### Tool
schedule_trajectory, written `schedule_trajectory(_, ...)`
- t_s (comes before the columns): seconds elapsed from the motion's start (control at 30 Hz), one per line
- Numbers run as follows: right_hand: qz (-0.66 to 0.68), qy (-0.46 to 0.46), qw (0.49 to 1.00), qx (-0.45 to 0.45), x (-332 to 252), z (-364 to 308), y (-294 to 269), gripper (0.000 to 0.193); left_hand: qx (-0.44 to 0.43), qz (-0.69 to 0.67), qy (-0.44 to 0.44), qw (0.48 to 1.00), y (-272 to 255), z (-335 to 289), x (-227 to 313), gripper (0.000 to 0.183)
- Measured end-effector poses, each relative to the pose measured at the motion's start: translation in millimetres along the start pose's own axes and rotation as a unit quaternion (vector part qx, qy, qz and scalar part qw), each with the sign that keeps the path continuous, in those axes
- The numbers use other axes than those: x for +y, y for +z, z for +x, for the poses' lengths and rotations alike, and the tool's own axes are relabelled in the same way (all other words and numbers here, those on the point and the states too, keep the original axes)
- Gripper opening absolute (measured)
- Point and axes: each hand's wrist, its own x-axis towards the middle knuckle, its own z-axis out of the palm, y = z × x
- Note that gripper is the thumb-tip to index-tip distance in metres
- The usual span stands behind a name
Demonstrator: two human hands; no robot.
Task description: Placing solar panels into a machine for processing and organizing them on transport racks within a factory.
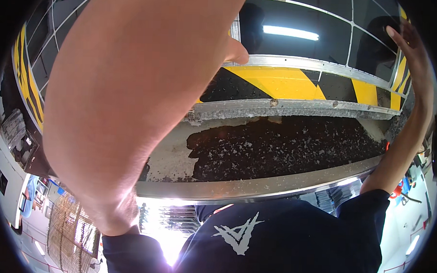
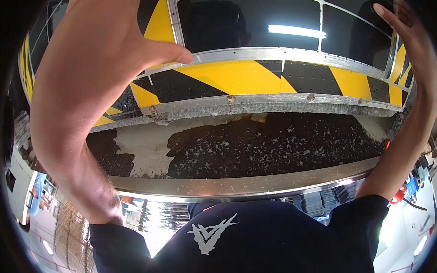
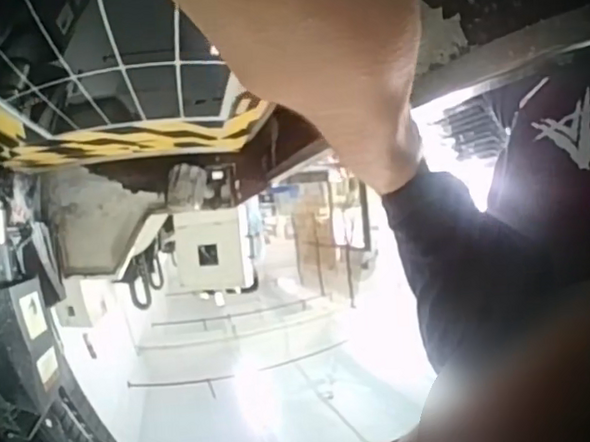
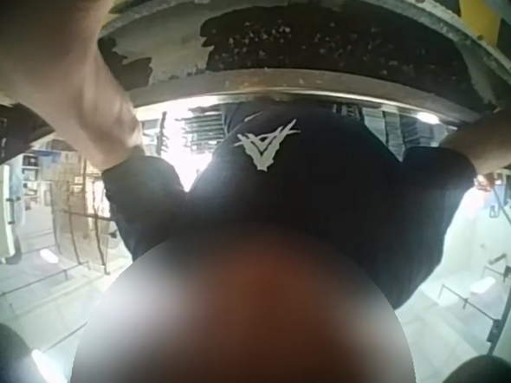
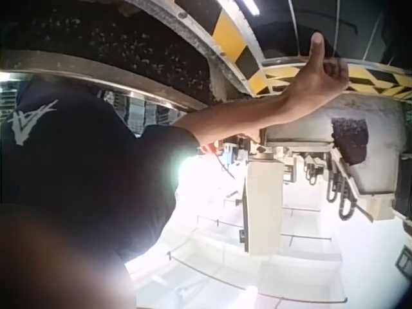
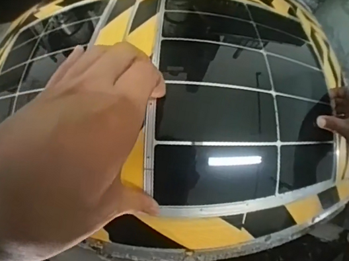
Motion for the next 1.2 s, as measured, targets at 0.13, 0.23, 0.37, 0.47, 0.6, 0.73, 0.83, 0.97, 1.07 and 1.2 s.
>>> schedule_trajectory(0.13,0.072,-0.014,0.997,0.003,-18.5,2.1,-20.1,0.076,0.028,0.024,0.001,0.999,-27.9,0.8,2.4,0.056)
schedule_trajectory(0.23,0.236,-0.034,0.970,0.050,-34.4,8.0,0.6,0.072,0.057,0.039,0.000,0.998,-36.4,9.1,-6.2,0.055)
schedule_trajectory(0.37,0.210,0.046,0.977,-0.014,-43.9,-12.2,-32.8,0.064,0.128,0.032,0.028,0.991,-48.3,35.7,0.0,0.054)
schedule_trajectory(0.47,0.296,0.049,0.954,-0.020,-60.2,-11.0,-18.8,0.061,0.143,0.021,0.022,0.989,-53.7,27.6,-5.0,0.045)
schedule_trajectory(0.6,0.309,0.046,0.950,-0.020,-58.7,-11.3,-18.5,0.058,0.072,0.046,-0.016,0.996,-56.9,33.0,-2.1,0.084)
schedule_trajectory(0.73,0.318,0.051,0.947,-0.021,-61.1,-13.1,-19.8,0.059,0.057,0.032,-0.032,0.997,-58.0,35.0,-0.8,0.098)
schedule_trajectory(0.83,0.327,0.059,0.943,-0.023,-61.0,-12.6,-22.2,0.059,0.059,0.096,-0.021,0.993,-60.6,36.7,-2.1,0.102)
schedule_trajectory(0.97,0.321,0.069,0.944,-0.021,-68.2,-13.3,-26.7,0.060,0.066,0.099,-0.022,0.993,-61.2,38.1,-2.2,0.104)
schedule_trajectory(1.07,0.327,0.072,0.942,-0.024,-69.8,-13.9,-27.4,0.060,0.054,0.087,-0.019,0.995,-62.5,37.0,-4.1,0.107)
schedule_trajectory(1.2,0.323,0.077,0.943,-0.025,-69.3,-14.1,-27.6,0.059,0.052,0.089,-0.016,0.995,-58.0,38.3,-5.6,0.109)
